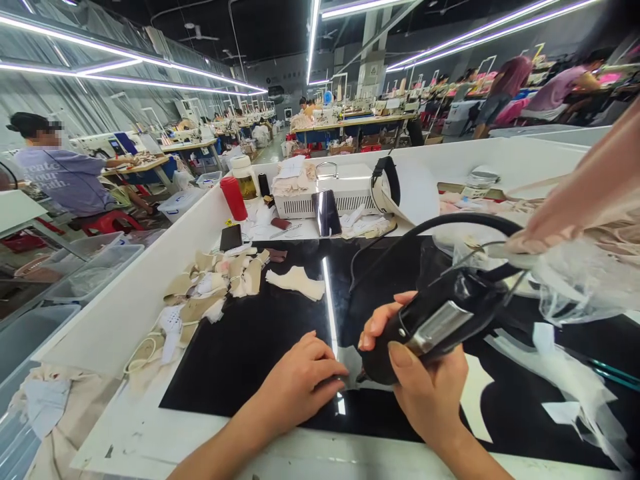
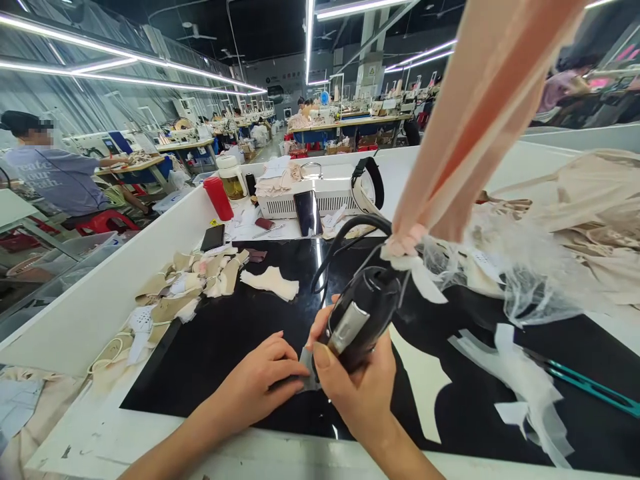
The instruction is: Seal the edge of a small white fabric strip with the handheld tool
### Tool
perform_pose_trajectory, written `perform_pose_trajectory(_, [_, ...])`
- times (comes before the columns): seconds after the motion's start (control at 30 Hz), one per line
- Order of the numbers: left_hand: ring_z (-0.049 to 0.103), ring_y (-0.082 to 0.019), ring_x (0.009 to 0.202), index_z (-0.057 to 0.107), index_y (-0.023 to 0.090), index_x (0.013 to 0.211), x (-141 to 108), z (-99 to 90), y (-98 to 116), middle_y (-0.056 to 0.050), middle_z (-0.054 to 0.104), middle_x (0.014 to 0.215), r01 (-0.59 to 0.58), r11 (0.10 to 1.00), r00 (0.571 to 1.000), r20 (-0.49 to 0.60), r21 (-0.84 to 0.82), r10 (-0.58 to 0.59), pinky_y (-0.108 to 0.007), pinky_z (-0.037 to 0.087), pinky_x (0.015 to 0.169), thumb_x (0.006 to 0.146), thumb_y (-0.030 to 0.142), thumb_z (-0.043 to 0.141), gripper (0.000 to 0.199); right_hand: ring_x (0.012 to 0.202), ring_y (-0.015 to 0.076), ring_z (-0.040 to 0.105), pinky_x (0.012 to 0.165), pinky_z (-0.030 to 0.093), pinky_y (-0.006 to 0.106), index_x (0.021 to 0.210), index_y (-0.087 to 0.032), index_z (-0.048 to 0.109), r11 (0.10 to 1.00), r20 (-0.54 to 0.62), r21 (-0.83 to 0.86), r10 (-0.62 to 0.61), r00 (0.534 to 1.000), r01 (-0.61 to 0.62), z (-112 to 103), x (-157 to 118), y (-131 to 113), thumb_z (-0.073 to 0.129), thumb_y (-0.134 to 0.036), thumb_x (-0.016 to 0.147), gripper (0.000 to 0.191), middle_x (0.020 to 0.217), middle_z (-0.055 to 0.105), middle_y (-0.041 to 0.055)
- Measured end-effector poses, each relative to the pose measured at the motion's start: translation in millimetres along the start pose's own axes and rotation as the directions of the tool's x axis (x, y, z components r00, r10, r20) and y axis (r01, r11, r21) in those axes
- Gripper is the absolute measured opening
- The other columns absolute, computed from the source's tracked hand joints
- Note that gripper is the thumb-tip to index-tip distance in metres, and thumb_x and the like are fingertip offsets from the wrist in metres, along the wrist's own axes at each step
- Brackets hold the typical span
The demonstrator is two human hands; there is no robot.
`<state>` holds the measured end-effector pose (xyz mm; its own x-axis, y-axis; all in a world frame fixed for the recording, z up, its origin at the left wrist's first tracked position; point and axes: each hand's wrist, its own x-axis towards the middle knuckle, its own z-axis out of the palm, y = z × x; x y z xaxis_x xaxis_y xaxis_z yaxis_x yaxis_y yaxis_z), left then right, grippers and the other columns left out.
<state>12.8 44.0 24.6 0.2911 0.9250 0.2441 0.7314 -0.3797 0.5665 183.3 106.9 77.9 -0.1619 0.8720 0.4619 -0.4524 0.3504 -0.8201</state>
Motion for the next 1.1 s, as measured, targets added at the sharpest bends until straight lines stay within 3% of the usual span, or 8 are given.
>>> perform_pose_trajectory(0.17, [0.058,-0.015,0.094,0.073,0.025,0.107,-2,0.9,1,0.000,0.064,0.097,0.003,1.000,1.000,-0.006,-0.004,-0.003,-0.042,0.034,0.119,0.095,0.023,0.067,0.014,0.069,0.0130,0.064,0.065,0.057,0.028,0.119,-0.028,0.056,1.000,0.010,0.012,-0.011,1.000,0.011,0,-2,1,0.074,-0.035,0.092,0.034,0.084,0.065,-0.0024])
perform_pose_trajectory(0.57, [0.060,-0.018,0.100,0.073,0.023,0.109,-1,-2.0,3,-0.003,0.065,0.103,0.001,1.000,1.000,-0.005,-0.021,-0.001,-0.043,0.040,0.115,0.095,0.022,0.067,0.016,0.068,0.0135,0.063,0.065,0.056,0.031,0.119,-0.028,0.054,0.997,0.045,-0.063,-0.039,0.998,0.042,-8,1,1,0.069,-0.029,0.095,0.028,0.086,0.064,-0.0023])
perform_pose_trajectory(0.67, [0.059,-0.019,0.117,0.071,0.028,0.116,-1,-5.9,5,-0.003,0.064,0.124,0.001,0.999,0.999,0.047,-0.044,0.001,-0.048,0.030,0.122,0.093,0.020,0.069,0.024,0.067,0.0135,0.064,0.063,0.056,0.031,0.119,-0.028,0.054,0.999,-0.011,-0.043,-0.016,1.000,0.015,-14,8,1,0.073,-0.030,0.093,0.033,0.088,0.065,-0.0022])
perform_pose_trajectory(0.77, [0.056,-0.020,0.126,0.069,0.031,0.118,-1,-9.2,7,0.000,0.064,0.132,0.012,0.999,0.994,0.112,-0.053,-0.006,-0.054,0.019,0.126,0.093,0.022,0.070,0.026,0.068,0.0135,0.063,0.064,0.055,0.030,0.120,-0.028,0.054,1.000,-0.039,-0.021,-0.004,0.999,0.003,-14,9,0,0.072,-0.031,0.093,0.033,0.087,0.064,-0.0026])
perform_pose_trajectory(1.1, [0.054,-0.020,0.130,0.069,0.032,0.116,1,-11.4,9,0.002,0.065,0.134,0.040,0.998,0.988,0.152,-0.044,-0.033,-0.052,0.018,0.126,0.092,0.026,0.071,0.025,0.069,0.0124,0.064,0.069,0.056,0.029,0.119,-0.029,0.055,0.999,0.021,0.025,0.019,1.000,-0.020,0,-4,1,0.072,-0.033,0.093,0.031,0.085,0.064,-0.0031])
